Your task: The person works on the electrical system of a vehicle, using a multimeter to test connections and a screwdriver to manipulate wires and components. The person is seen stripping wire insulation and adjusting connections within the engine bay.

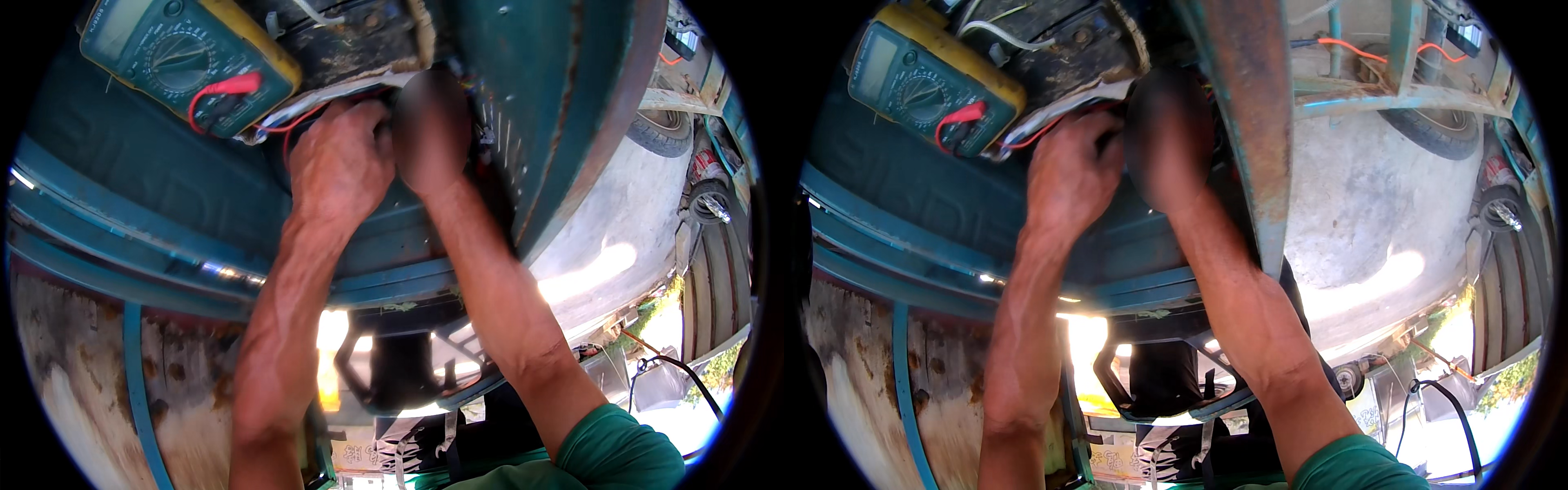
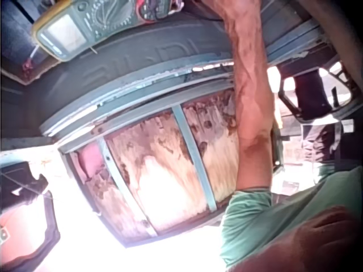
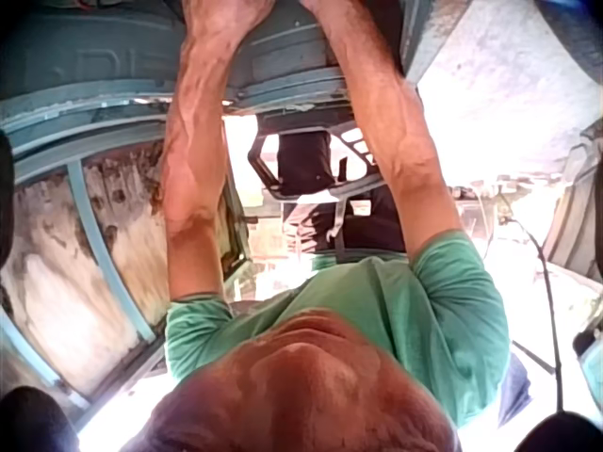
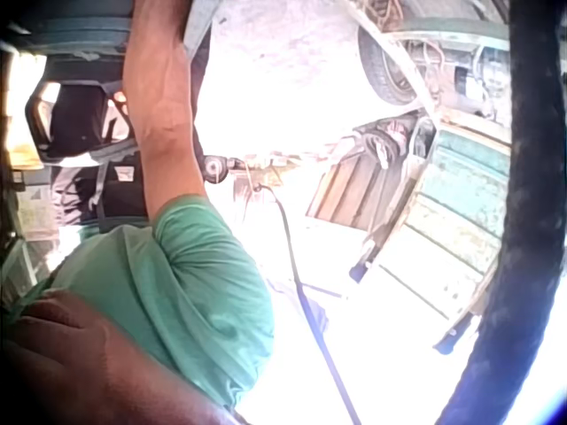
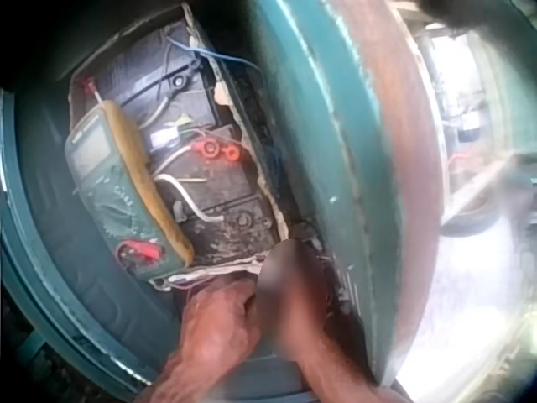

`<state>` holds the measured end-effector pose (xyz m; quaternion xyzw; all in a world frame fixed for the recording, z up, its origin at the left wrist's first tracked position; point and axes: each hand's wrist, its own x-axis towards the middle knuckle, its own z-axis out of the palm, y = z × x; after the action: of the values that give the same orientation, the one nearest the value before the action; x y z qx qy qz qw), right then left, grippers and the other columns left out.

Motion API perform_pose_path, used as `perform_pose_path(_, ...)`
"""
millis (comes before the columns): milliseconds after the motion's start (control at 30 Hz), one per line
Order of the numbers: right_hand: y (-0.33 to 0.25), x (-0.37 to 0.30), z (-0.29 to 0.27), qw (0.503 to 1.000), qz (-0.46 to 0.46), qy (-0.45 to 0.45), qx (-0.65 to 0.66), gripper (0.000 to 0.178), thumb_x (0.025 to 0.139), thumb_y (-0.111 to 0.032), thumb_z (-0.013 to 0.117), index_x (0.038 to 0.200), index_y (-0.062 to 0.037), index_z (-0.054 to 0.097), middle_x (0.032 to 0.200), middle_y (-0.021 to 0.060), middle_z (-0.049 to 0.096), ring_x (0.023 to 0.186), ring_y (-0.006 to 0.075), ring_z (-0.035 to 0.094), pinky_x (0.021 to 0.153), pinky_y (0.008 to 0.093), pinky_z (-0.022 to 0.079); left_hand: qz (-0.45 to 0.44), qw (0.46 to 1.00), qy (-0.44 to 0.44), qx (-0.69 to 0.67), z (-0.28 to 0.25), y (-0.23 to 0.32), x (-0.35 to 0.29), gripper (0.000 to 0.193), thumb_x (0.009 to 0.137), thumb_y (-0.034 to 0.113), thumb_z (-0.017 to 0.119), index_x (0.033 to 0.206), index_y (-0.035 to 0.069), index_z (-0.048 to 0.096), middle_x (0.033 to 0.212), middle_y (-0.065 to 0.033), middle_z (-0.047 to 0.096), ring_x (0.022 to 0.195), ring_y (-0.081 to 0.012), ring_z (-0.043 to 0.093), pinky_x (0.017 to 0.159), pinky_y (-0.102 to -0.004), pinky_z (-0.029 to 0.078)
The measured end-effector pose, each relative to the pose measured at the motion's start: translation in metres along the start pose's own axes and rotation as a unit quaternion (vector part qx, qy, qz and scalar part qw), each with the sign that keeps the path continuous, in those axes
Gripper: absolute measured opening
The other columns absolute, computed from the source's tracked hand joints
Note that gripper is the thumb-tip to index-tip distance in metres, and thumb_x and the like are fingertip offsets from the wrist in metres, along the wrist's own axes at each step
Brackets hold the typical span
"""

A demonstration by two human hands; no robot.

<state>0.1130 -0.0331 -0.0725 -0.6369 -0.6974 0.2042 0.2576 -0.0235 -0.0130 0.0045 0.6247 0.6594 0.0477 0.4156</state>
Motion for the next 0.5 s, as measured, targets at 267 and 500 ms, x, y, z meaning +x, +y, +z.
perform_pose_path(267,-0.0023,0.0053,-0.0015,1.000,0.003,0.005,0.020,0.007,0.080,-0.005,0.064,0.084,-0.0029,0.059,0.084,0.0182,0.058,0.081,0.0399,0.057,0.072,0.0482,0.046,-0.014,1.000,-0.006,0.000,-0.0015,0.0031,-0.0005,0.026,0.089,0.016,0.064,0.108,0.003,0.075,0.107,-0.0240,0.070,0.102,-0.0431,0.066,0.092,-0.0490,0.051)
perform_pose_path(500,-0.0003,0.0013,0.0026,0.998,0.030,0.012,0.047,0.006,0.081,-0.005,0.063,0.084,-0.0031,0.059,0.084,0.0175,0.058,0.080,0.0392,0.057,0.071,0.0479,0.046,-0.021,1.000,-0.013,0.004,0.0019,0.0036,0.0009,0.025,0.088,0.014,0.063,0.108,0.003,0.074,0.110,-0.0243,0.069,0.103,-0.0441,0.065,0.092,-0.0497,0.051)
